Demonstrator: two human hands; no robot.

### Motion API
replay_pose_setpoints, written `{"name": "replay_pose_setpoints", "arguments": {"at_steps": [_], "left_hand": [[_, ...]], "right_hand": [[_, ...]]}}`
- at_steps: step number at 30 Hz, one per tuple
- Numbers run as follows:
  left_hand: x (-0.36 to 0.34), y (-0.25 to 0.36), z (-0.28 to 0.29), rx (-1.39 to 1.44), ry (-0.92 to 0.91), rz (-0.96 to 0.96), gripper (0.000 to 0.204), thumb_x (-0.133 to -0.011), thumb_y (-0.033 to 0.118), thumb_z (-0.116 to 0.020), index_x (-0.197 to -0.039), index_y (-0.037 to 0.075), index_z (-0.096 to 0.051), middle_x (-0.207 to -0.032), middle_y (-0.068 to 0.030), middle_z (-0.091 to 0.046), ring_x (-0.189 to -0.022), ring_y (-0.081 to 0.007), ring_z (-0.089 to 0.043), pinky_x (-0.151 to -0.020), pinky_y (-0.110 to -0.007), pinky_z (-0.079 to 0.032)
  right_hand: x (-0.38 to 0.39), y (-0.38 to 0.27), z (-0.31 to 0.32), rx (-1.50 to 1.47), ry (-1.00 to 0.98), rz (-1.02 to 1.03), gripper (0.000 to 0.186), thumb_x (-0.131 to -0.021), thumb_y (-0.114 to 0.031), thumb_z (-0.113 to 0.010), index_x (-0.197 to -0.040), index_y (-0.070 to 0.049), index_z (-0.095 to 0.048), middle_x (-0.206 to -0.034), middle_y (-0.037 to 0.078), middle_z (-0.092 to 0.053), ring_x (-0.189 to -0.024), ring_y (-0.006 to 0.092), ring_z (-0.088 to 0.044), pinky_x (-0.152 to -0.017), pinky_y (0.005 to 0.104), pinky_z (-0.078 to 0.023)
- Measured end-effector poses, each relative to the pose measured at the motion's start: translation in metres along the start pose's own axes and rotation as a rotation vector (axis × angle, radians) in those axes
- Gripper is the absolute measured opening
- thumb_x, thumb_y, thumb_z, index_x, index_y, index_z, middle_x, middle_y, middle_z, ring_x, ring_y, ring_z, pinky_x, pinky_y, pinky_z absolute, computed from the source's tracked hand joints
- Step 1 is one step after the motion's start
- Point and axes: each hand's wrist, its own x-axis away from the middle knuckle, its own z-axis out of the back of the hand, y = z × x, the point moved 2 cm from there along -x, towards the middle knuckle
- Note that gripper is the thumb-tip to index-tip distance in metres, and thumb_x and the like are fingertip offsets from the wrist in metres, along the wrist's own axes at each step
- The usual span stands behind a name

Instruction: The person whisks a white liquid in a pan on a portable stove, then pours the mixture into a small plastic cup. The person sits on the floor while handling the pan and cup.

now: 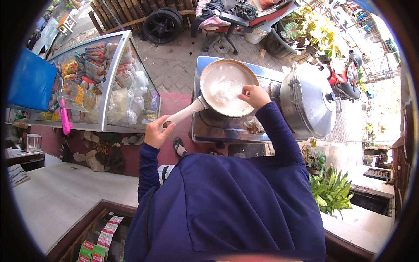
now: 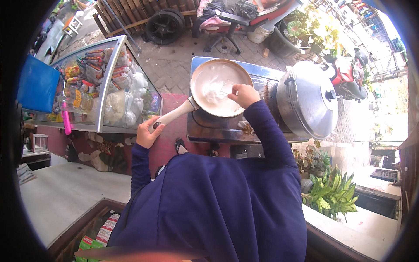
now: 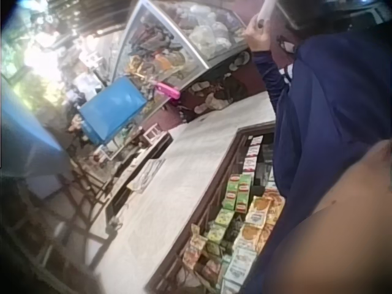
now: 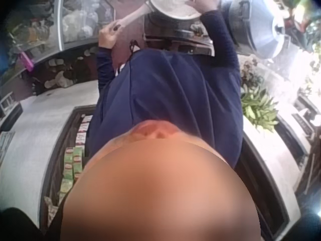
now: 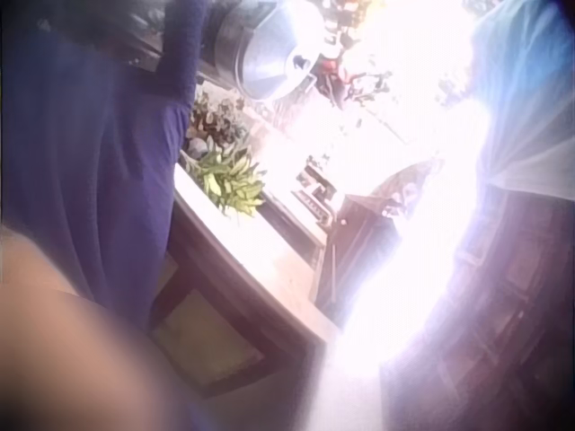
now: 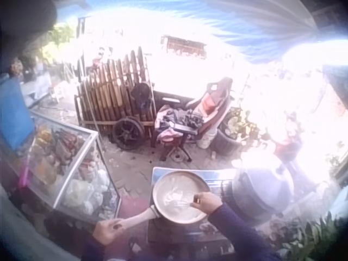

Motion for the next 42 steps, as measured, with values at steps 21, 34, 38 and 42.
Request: {"name": "replay_pose_setpoints", "arguments": {"at_steps": [21, 34, 38, 42], "left_hand": [[0.001, -0.004, -0.002, 0.035, -0.008, 0.028, 0.034, -0.076, 0.025, -0.069, -0.101, 0.001, -0.063, -0.076, -0.01, -0.064, -0.067, -0.0154, -0.061, -0.063, -0.027, -0.047], [0.0, -0.003, -0.003, 0.047, -0.002, 0.024, 0.032, -0.076, 0.021, -0.068, -0.1, 0.001, -0.063, -0.075, -0.0083, -0.064, -0.066, -0.0123, -0.06, -0.063, -0.026, -0.047], [0.0, -0.004, -0.003, 0.063, -0.017, 0.059, 0.032, -0.077, 0.021, -0.068, -0.1, 0.0, -0.063, -0.075, -0.0085, -0.064, -0.067, -0.0123, -0.06, -0.063, -0.025, -0.047], [0.001, -0.003, -0.002, 0.057, 0.008, 0.028, 0.032, -0.077, 0.022, -0.069, -0.1, 0.0, -0.063, -0.077, -0.0093, -0.064, -0.068, -0.0133, -0.061, -0.064, -0.026, -0.047]], "right_hand": [[-0.091, -0.042, 0.045, 0.611, 0.243, 0.376, 0.008, -0.076, -0.016, -0.057, -0.077, -0.014, -0.064, -0.077, 0.008, -0.065, -0.075, 0.0264, -0.063, -0.063, 0.0381, -0.049], [0.002, -0.01, -0.012, 0.005, -0.08, 0.167, 0.021, -0.075, -0.026, -0.061, -0.077, -0.005, -0.062, -0.071, 0.018, -0.062, -0.072, 0.0352, -0.061, -0.069, 0.043, -0.047], [-0.016, -0.028, -0.038, -0.202, 0.281, 0.07, 0.021, -0.078, -0.026, -0.058, -0.078, -0.005, -0.06, -0.072, 0.018, -0.062, -0.073, 0.0354, -0.06, -0.069, 0.0432, -0.046], [0.01, -0.015, -0.013, -0.01, -0.045, 0.243, 0.022, -0.078, -0.031, -0.061, -0.081, -0.009, -0.06, -0.07, 0.015, -0.062, -0.073, 0.0331, -0.061, -0.067, 0.0425, -0.046]]}}
